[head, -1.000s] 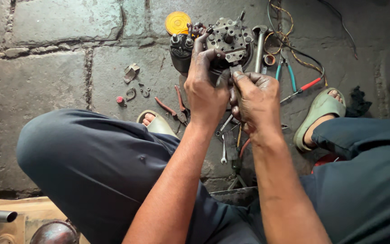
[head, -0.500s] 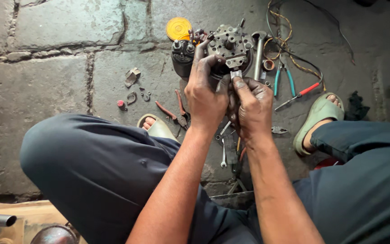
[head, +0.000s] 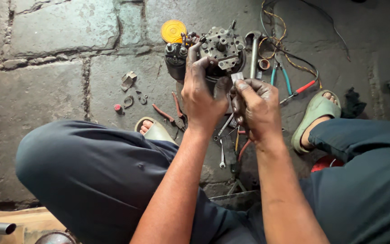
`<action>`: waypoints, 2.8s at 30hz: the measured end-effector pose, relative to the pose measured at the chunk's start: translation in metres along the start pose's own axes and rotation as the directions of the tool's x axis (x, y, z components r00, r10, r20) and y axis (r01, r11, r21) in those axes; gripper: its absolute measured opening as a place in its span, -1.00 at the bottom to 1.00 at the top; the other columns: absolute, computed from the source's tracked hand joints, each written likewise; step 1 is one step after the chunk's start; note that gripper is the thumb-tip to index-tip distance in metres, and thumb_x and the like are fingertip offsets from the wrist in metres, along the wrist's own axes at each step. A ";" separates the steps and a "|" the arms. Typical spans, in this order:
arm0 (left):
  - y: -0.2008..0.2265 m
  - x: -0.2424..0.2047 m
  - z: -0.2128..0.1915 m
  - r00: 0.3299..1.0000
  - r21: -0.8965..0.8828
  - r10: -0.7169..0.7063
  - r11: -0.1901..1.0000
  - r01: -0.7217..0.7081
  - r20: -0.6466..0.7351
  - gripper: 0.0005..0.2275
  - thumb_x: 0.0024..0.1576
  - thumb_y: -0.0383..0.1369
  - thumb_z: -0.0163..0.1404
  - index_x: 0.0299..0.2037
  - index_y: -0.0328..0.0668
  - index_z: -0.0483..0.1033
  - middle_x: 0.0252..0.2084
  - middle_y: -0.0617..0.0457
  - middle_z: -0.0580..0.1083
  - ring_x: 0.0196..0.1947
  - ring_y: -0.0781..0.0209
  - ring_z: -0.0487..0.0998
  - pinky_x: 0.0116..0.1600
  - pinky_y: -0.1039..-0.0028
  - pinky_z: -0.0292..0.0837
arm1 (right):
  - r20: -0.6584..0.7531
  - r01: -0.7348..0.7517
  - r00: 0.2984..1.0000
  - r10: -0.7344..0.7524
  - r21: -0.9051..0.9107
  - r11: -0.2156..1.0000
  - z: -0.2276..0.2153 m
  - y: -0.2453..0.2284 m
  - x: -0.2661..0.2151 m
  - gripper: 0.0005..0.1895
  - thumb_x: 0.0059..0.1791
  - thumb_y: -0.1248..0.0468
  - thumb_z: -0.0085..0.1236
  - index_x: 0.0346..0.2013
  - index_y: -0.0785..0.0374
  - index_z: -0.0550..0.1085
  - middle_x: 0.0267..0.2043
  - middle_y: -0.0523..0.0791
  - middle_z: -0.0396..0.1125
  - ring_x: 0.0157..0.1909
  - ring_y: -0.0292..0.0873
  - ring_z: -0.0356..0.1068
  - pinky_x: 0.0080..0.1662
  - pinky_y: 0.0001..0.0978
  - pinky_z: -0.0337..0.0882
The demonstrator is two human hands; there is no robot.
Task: The person disassembles and repairs a vehicle starter motor by hand and using pliers, removing and reinstalling small metal components and wires.
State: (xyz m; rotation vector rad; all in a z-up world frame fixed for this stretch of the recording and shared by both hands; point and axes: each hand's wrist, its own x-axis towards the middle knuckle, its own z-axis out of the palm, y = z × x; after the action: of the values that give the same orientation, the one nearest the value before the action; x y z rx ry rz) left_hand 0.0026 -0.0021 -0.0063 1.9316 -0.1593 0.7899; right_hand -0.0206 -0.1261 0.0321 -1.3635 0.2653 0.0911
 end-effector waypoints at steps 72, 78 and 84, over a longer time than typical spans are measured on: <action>0.042 -0.007 0.009 0.806 -0.114 -0.579 0.799 0.591 0.125 -0.78 0.16 -0.31 0.13 -0.35 -0.37 0.68 -0.54 0.08 0.60 -0.60 0.44 0.56 -0.46 0.55 0.45 | -0.029 0.255 0.958 -0.284 -0.363 0.896 -0.047 -0.006 0.022 -0.88 0.04 0.31 0.27 -0.29 0.34 0.57 -0.39 -0.26 0.40 -0.37 -0.43 0.27 -0.31 -0.53 0.26; 0.042 -0.011 0.007 0.815 -0.106 -0.573 0.808 0.580 0.093 -0.80 0.08 -0.32 0.20 -0.33 -0.38 0.68 -0.54 0.06 0.59 -0.60 0.45 0.57 -0.48 0.58 0.45 | -0.014 0.276 0.955 -0.298 -0.334 0.901 -0.046 -0.007 0.019 -0.88 0.04 0.31 0.27 -0.29 0.35 0.56 -0.37 -0.25 0.41 -0.36 -0.43 0.29 -0.31 -0.53 0.28; 0.031 -0.006 0.005 0.634 -0.370 -0.708 0.524 0.767 0.311 -0.79 0.15 -0.35 0.17 -0.35 -0.43 0.65 -0.57 0.03 0.55 -0.69 0.39 0.47 -0.58 0.57 0.35 | -0.001 0.190 0.981 -0.196 -0.245 0.951 -0.043 -0.011 0.015 -0.92 0.00 0.35 0.24 -0.33 0.33 0.56 -0.41 -0.22 0.44 -0.41 -0.40 0.37 -0.34 -0.52 0.37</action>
State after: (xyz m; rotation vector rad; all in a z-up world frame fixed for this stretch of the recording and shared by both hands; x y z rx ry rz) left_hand -0.0135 -0.0226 0.0119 1.3533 0.3732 0.0173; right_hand -0.0095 -0.1713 0.0318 -1.6302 0.1429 -0.0595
